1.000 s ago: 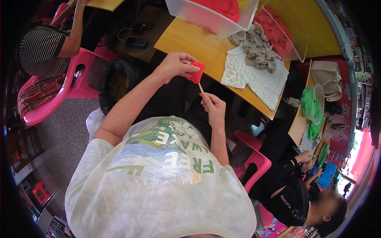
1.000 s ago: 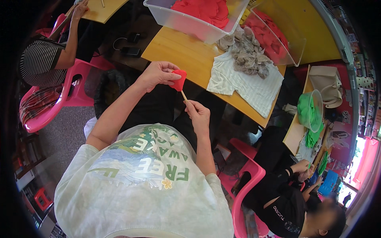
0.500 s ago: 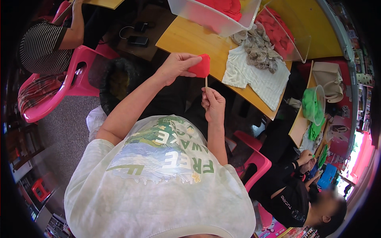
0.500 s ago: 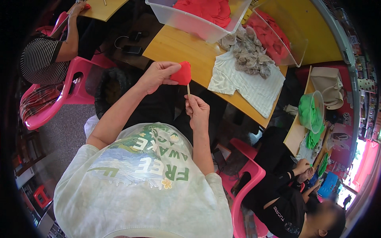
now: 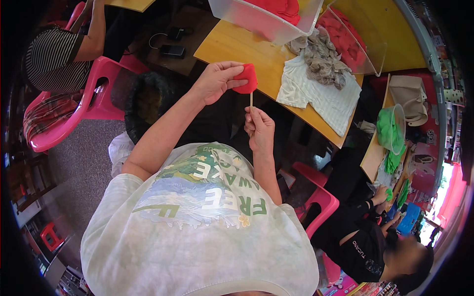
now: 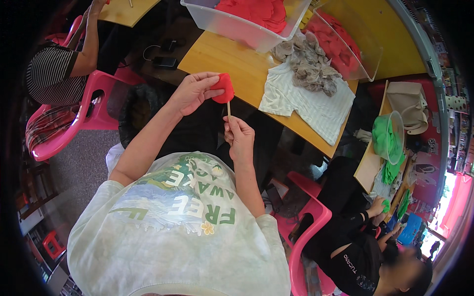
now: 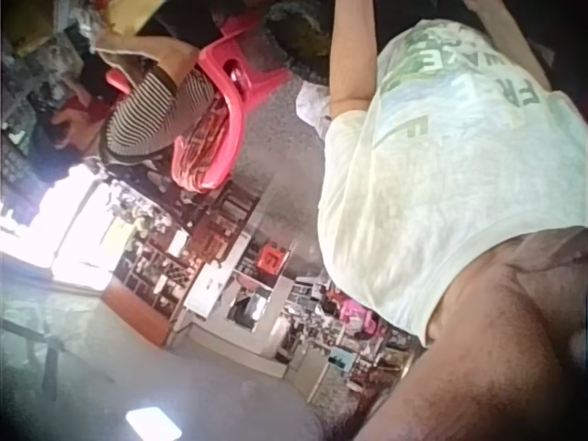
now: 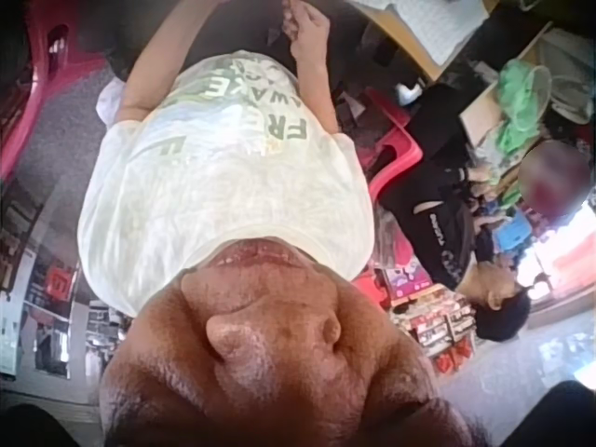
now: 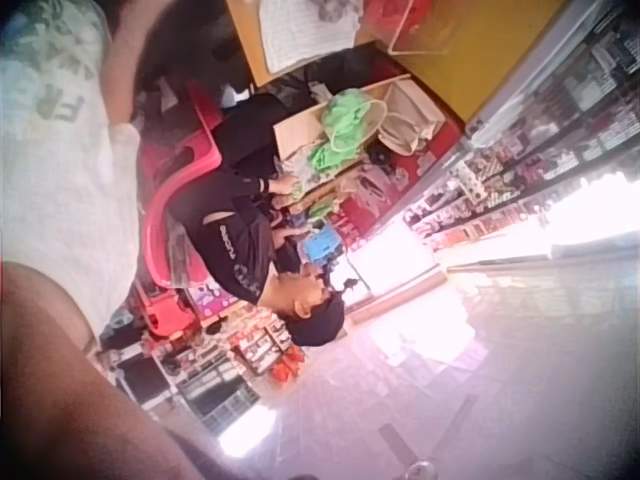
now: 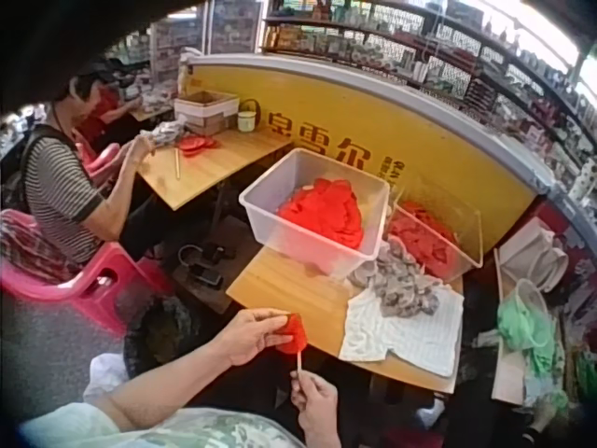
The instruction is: The person assembles small decorative items by wrapping red fabric around a beige filler and securing it with a wooden stick. They repeatedly pick up red fabric and filler, wrap the fabric around the filler, and insert the stick to form a finished unit, placing completed items on the table.
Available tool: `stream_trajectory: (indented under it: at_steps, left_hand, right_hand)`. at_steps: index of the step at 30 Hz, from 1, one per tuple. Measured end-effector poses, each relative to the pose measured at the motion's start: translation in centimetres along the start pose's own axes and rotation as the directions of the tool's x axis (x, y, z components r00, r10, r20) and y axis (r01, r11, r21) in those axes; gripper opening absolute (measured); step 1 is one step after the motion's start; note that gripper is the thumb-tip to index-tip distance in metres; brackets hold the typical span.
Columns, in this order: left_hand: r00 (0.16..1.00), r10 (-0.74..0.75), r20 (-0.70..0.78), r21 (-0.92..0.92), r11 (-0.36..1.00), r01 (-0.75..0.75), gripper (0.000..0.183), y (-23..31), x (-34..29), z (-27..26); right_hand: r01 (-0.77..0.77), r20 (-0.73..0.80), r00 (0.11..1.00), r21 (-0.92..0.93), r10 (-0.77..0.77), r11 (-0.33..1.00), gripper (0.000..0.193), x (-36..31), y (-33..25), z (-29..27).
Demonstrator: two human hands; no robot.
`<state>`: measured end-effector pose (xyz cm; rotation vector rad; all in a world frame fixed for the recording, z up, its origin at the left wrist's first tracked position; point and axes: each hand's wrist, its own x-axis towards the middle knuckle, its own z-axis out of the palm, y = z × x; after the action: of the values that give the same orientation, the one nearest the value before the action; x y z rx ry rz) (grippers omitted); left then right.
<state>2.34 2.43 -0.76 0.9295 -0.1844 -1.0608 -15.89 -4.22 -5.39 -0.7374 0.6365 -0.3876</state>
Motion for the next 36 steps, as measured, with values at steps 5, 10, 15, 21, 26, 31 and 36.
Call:
stream_trajectory:
  at_steps: [5,10,15,21,26,31,36]
  left_hand:
    - [0.996,-0.021,-0.083,0.13,0.991,0.032,0.02,0.6,-0.1,0.6]
    - [0.993,-0.027,-0.111,0.156,0.987,0.044,0.018,0.2,-0.3,0.6]
    - [0.991,-0.062,-0.116,0.208,0.974,0.085,0.017,-0.3,-0.3,0.3]
    - [0.994,-0.096,-0.051,0.047,0.994,0.099,0.019,0.1,-0.3,-0.4]
    - [0.992,-0.127,0.014,-0.127,0.984,0.127,0.019,-0.5,-0.1,0.0]
    - [0.995,-0.095,0.02,-0.038,0.995,0.096,0.018,-0.2,0.0,0.6]
    - [0.989,-0.109,0.104,0.302,0.951,0.073,0.017,0.6,0.2,0.1]
  right_hand:
    - [0.003,0.01,1.0,-0.069,-0.002,0.998,0.018,-0.6,0.1,0.2]
    - [0.007,0.004,1.0,-0.059,-0.007,0.998,0.019,-1.3,0.2,0.0]
    - [-0.003,0.001,1.0,-0.057,0.003,0.998,0.019,-1.3,0.3,0.4]
    - [0.02,0.022,1.0,-0.04,-0.019,0.999,0.019,-1.4,0.1,0.7]
    - [0.039,0.031,0.999,0.066,-0.041,0.997,0.018,-1.7,0.8,0.4]
    - [-0.026,0.051,0.998,0.03,0.024,0.999,0.018,-1.4,0.0,-0.2]
    - [-0.008,0.058,0.998,-0.165,0.018,0.986,0.018,-1.6,-1.1,-1.3]
